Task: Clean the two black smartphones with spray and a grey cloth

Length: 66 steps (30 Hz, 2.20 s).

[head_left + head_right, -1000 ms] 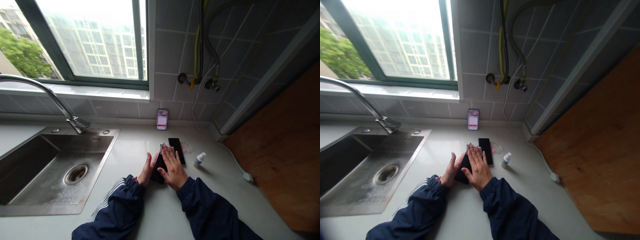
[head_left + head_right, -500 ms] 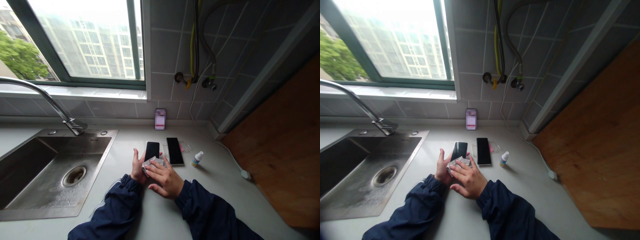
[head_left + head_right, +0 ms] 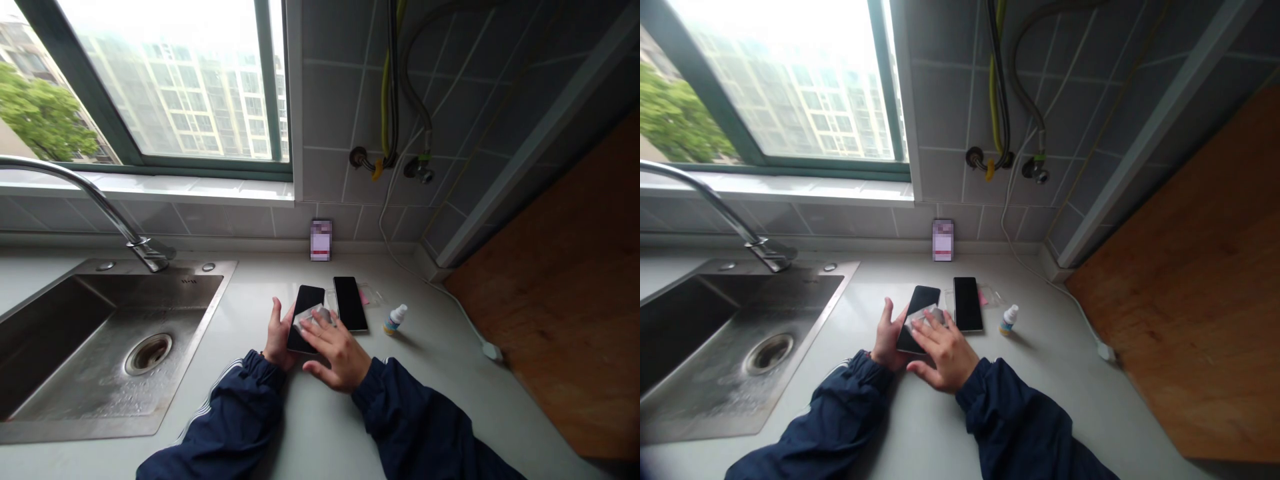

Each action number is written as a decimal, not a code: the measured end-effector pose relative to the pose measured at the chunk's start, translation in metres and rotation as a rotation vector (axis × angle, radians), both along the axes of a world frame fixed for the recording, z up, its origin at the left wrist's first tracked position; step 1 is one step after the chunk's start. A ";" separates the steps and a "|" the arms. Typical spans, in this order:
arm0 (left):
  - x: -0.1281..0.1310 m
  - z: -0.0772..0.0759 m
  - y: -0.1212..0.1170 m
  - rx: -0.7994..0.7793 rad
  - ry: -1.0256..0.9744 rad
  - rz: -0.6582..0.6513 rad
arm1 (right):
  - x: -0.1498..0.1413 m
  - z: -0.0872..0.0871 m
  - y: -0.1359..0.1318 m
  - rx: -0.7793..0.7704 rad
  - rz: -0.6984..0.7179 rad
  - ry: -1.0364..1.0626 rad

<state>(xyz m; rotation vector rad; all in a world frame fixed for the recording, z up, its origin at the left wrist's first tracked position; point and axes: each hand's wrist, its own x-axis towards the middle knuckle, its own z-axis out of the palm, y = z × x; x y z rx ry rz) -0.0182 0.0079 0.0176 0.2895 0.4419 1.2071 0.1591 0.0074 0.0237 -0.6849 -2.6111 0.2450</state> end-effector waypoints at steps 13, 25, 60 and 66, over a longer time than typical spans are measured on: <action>0.005 0.003 -0.001 0.038 0.020 -0.044 | 0.001 -0.009 0.006 -0.012 -0.251 -0.030; 0.006 0.004 -0.001 0.040 0.039 -0.042 | 0.001 -0.013 0.005 0.021 -0.247 0.013; 0.012 -0.010 -0.004 0.237 0.384 -0.100 | 0.000 -0.009 0.004 0.110 -0.362 0.007; 0.011 -0.013 -0.002 0.248 0.441 -0.075 | -0.004 -0.011 0.002 0.106 -0.378 0.013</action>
